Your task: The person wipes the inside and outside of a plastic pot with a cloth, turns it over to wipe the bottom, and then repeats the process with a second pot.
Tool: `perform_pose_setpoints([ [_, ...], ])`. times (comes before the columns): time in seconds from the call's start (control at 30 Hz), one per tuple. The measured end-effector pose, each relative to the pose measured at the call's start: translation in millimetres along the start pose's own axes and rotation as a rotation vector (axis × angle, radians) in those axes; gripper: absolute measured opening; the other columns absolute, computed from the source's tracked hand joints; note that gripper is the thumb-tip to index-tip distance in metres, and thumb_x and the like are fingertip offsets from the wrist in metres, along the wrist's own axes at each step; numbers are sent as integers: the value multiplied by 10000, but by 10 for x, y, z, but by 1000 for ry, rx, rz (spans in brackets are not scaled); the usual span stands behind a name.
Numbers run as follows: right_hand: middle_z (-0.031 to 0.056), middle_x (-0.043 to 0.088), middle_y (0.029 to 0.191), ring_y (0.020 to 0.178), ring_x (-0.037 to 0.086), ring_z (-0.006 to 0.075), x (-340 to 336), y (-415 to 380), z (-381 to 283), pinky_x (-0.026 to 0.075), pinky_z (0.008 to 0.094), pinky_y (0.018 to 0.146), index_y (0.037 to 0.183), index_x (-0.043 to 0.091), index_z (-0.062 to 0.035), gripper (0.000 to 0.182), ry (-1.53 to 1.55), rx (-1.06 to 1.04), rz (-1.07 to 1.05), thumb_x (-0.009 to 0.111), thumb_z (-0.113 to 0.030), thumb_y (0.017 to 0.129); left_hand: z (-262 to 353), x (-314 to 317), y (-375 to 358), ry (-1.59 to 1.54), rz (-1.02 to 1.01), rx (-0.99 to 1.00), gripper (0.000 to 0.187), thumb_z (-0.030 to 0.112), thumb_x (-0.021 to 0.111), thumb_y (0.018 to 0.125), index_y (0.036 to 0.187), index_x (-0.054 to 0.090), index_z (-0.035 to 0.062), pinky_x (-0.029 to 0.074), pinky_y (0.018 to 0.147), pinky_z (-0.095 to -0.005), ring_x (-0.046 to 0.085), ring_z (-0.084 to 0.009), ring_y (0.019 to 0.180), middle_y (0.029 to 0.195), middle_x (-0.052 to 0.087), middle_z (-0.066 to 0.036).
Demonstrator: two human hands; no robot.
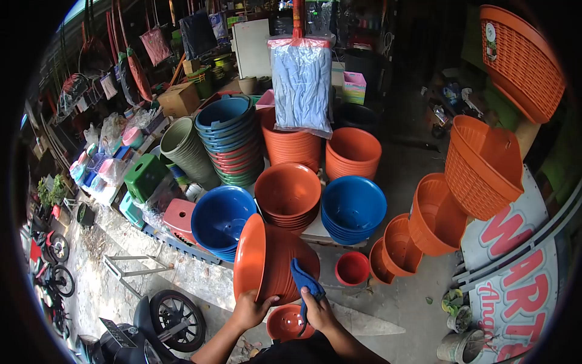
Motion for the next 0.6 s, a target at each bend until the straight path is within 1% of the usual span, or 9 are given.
perform_pose_setpoints([
  [0.03, 140, 463, 1387, 1272, 434, 214, -104, 61, -88, 316, 341, 1083, 1369, 410, 81, 549, 3, -78, 59, 460, -326, 1005, 301, -15, 158, 82, 16, 158, 329, 292, 707, 849, 869, 648, -31, 503, 613, -443, 631, -409, 686, 756, 639, -234],
  [0.07, 207, 438, 1420, 1333, 397, 274, -165, 127, -219, 281, 358, 1104, 1365, 399, 100, 564, -9, -141, 66, 402, -344, 1017, 401, 33, 311, 122, -11, 174, 303, 285, 684, 859, 896, 646, -14, 499, 619, -465, 627, -417, 701, 767, 648, -210],
  [0.1, 207, 438, 1420, 1333, 397, 274, -272, 205, -177, 281, 358, 1104, 1365, 399, 100, 564, -9, -144, 60, 402, -344, 1017, 516, 40, 455, 124, -5, 174, 303, 285, 684, 859, 896, 646, -14, 499, 619, -465, 627, -417, 701, 767, 648, -210],
  [0.17, 151, 459, 1385, 1290, 419, 235, -564, 357, -83, 291, 350, 1095, 1363, 405, 88, 548, -101, -237, 176, 460, -324, 1006, 765, 64, 726, 284, -19, 196, 315, 297, 719, 839, 866, 655, -10, 498, 626, -439, 633, -403, 713, 743, 635, -214],
  [0.23, 138, 472, 1370, 1267, 433, 220, -652, 649, -168, 298, 341, 1084, 1343, 430, 80, 530, 113, -196, 219, 468, -325, 1004, 875, 92, 1040, 270, 2, 231, 336, 333, 702, 842, 850, 647, 1, 503, 629, -452, 640, -398, 722, 738, 636, -204],
  [0.3, 119, 488, 1346, 1231, 448, 199, -797, 951, -137, 314, 333, 1064, 1323, 454, 73, 527, 155, -198, 242, 483, -341, 998, 979, 141, 1350, 438, -63, 286, 225, 251, 615, 883, 955, 642, 40, 526, 611, -472, 652, -389, 707, 767, 655, -185],
  [0.33, 189, 479, 1369, 1288, 427, 261, -721, 1014, -410, 295, 341, 1081, 1335, 439, 96, 596, 71, -159, 210, 434, -397, 1001, 969, 165, 1534, 507, -74, 277, 216, 224, 620, 856, 976, 648, 47, 530, 627, -472, 656, -383, 725, 794, 663, -179],
  [0.4, 188, 488, 1357, 1276, 434, 260, -845, 1275, -274, 300, 338, 1075, 1328, 449, 95, 612, 76, -114, 225, 440, -420, 996, 927, 208, 1897, 644, -114, 262, 266, 145, 590, 796, 1047, 646, 77, 547, 646, -471, 674, -360, 755, 860, 683, -152],
  [0.6, 148, 500, 1332, 1226, 452, 237, -953, 1785, 110, 315, 331, 1058, 1309, 477, 69, 600, 165, -71, 265, 493, -427, 972, 325, 555, 2908, 912, -177, 289, 212, 137, 514, 849, 1031, 621, 118, 568, 647, -421, 702, -304, 800, 923, 701, -111],
])
Point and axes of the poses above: each hand's wrist, its own y-axis towards the middle knuckle, its own x-axis out of the palm, z = x × y, the point moved 6 cm from there along y, towards the middle knuckle
